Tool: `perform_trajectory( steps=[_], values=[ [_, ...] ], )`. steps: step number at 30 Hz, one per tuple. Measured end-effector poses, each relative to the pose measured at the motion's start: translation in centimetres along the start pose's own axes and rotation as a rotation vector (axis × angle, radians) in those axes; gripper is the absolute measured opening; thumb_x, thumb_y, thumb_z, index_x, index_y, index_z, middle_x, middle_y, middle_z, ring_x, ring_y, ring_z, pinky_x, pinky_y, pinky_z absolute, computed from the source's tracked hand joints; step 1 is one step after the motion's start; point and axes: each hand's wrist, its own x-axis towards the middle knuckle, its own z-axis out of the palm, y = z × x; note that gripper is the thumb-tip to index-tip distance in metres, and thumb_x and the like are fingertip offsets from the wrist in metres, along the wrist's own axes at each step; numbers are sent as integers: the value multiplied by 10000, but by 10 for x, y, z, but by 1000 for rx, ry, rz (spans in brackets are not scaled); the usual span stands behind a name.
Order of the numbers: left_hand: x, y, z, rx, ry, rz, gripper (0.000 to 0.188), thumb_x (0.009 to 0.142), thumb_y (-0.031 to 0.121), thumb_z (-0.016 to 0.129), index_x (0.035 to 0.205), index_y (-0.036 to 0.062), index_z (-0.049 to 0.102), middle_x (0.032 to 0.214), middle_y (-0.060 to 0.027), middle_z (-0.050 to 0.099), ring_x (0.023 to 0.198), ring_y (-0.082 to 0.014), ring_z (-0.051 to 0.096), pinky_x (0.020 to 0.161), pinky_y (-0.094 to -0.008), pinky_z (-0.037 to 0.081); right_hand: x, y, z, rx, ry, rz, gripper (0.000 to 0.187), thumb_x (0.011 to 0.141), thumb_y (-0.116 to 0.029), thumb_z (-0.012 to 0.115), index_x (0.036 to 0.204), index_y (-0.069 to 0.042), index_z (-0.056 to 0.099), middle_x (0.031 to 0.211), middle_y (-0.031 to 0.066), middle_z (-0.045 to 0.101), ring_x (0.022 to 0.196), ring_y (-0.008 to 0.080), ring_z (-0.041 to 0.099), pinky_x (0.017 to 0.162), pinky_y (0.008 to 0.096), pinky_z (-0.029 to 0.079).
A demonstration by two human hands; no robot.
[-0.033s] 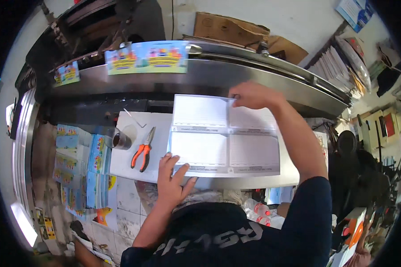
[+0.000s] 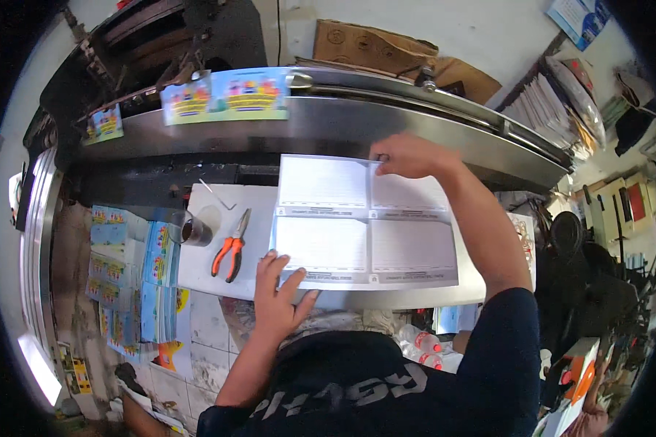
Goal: The person stacks blue booklets on a metal machine bed, carries the stack to a side table, and then opens and turns the pages of several booklets one by one.
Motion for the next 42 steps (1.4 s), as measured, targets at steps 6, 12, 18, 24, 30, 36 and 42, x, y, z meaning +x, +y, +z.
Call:
perform_trajectory(
  steps=[6,12,18,24,30,36,42],
  values=[
    [-5,-4,1,64,12,20,394,808,297,750,1109,66,642,1305,-202,506,1266,-447,446,1045,-559,375,-11,1,-6,158,67,-72,271,864,-230,676,1071,-54,684,1029,184,701,980,364,651,856,447,495],
    [-8,-5,3,84,19,35,395,836,301,720,1145,79,613,1325,-200,491,1298,-436,421,1057,-550,366,-23,-9,-18,178,107,-126,262,840,-217,687,1025,-33,697,991,185,710,957,377,661,840,448,505],
    [-8,-4,4,92,22,35,371,847,281,703,1143,77,611,1334,-202,479,1302,-434,416,1068,-546,351,-30,-10,-22,192,129,-163,269,825,-209,677,1019,-24,697,992,196,707,950,376,664,837,444,507],
    [-7,-3,4,94,19,39,365,851,274,696,1140,69,607,1331,-206,478,1300,-436,419,1069,-549,351,-34,-11,-23,133,119,-194,270,862,-217,670,1056,-30,684,968,204,704,926,377,659,824,444,499],
    [-2,3,1,101,32,50,363,854,278,683,1139,65,611,1336,-197,489,1302,-421,422,1057,-559,353,-60,-24,-19,22,214,-170,256,865,-206,643,1091,-90,673,971,182,706,876,381,671,780,478,518],
    [9,41,-34,435,-47,-83,367,846,254,641,1160,63,653,1292,-182,572,1269,-391,482,1046,-550,352,-132,-84,33,-170,579,-357,234,839,-119,614,1063,-70,659,948,109,697,810,295,691,682,406,561],
    [-16,44,-17,-213,-4,-462,276,879,127,640,1118,-11,637,1142,-202,652,1060,-353,619,909,-419,481,-185,-119,126,-65,835,-491,282,778,-148,655,1050,-75,673,1125,67,663,1101,226,617,903,382,502]
  ],
)
